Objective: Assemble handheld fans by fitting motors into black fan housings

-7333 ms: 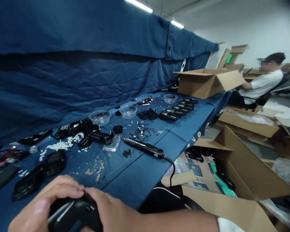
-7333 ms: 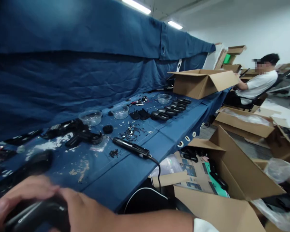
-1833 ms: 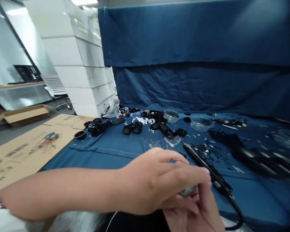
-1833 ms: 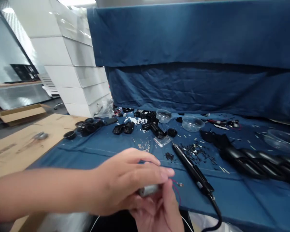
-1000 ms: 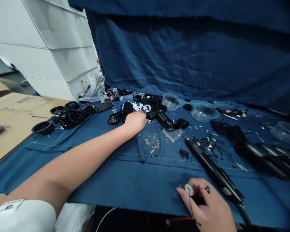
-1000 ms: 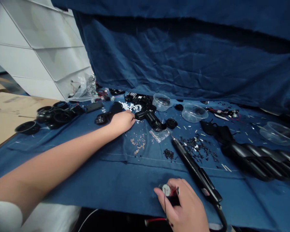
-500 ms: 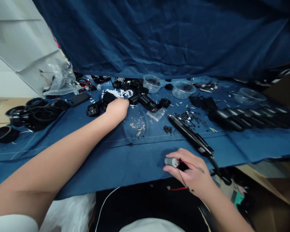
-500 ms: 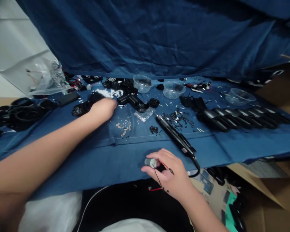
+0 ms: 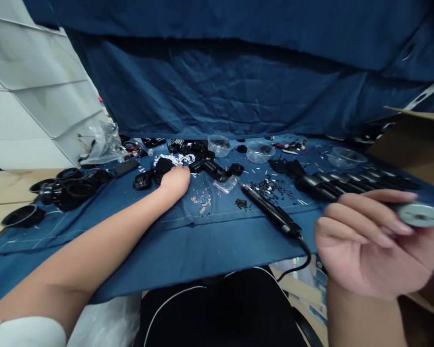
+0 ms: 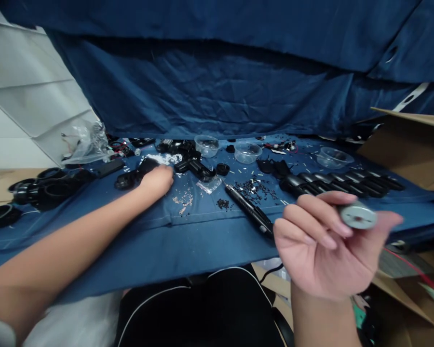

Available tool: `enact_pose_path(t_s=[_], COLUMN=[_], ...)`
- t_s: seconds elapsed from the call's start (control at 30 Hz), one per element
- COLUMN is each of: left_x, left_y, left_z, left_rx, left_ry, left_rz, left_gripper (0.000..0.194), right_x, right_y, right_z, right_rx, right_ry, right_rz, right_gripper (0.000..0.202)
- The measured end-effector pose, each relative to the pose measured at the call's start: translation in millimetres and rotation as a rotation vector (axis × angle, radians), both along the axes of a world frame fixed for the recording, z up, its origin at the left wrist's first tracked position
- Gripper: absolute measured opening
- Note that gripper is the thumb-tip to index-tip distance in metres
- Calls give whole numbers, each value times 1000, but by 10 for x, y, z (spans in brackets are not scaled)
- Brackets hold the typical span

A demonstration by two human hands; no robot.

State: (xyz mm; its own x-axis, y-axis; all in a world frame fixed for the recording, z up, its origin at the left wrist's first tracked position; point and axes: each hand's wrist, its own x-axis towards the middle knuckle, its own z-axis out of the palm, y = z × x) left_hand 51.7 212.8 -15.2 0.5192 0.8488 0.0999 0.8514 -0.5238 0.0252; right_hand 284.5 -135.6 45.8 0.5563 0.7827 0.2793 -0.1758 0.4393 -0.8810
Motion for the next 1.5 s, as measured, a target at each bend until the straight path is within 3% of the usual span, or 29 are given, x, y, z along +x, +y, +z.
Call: enact_pose_path(t_s=[0.07, 0.1, 0.27, 0.37, 0.4, 0.47, 0.57, 0.7, 0.77, 0.93, 1.07, 1.27, 1.5], left_x=[11, 19, 30, -69, -124, -252, -427, -534, -547, -559, -540, -513, -538], left_y=[-20, -37, -380, -833, -996, -1289, -1552, -1569, -1521, -1475, -1496, -1495, -1506], left_z=[62, 103, 271, 166, 89, -91, -310, -396, -395, -420, -441, -403, -385], left_rx=[14, 24, 34, -48, -90, -155, -202, -231, -242, -266, -331, -422, -437], left_ry=[-32, -50, -161, -231, -255, -313, -395, -479, -514, -585, -632, -600, -613], left_rz=[-9, -21, -211, -442, -526, -649, -766, -876, -927, -1007, -937, -913, -924], left_gripper=[41, 42, 37, 17, 9, 11, 12, 15, 19, 22, 13, 15, 13], right_x=[-186, -244, -218, -191, -201, -239, -304, -376, -418, -493, -485, -497, -479], right_y=[132, 172, 175, 140, 137, 148, 199, 296, 342, 363, 313, 317, 313], right_z=[-29, -74, -380, -491, -517, -576, -717, -957, -1054, -1184, -1185, -1127, -1104], right_rx=[119, 140, 27, -66, -87, -106, -149, -290, -300, -280, -259, -188, -370], right_ry=[341, 474, 734, 703, 634, 400, -140, -1089, -1302, -1423, -1507, -1480, -1605], right_rz=[72, 113, 145, 125, 127, 116, -12, -237, -267, -229, -290, -195, -88], right_gripper=[39, 33, 32, 32, 35, 44, 43, 26, 25, 27, 39, 27, 24])
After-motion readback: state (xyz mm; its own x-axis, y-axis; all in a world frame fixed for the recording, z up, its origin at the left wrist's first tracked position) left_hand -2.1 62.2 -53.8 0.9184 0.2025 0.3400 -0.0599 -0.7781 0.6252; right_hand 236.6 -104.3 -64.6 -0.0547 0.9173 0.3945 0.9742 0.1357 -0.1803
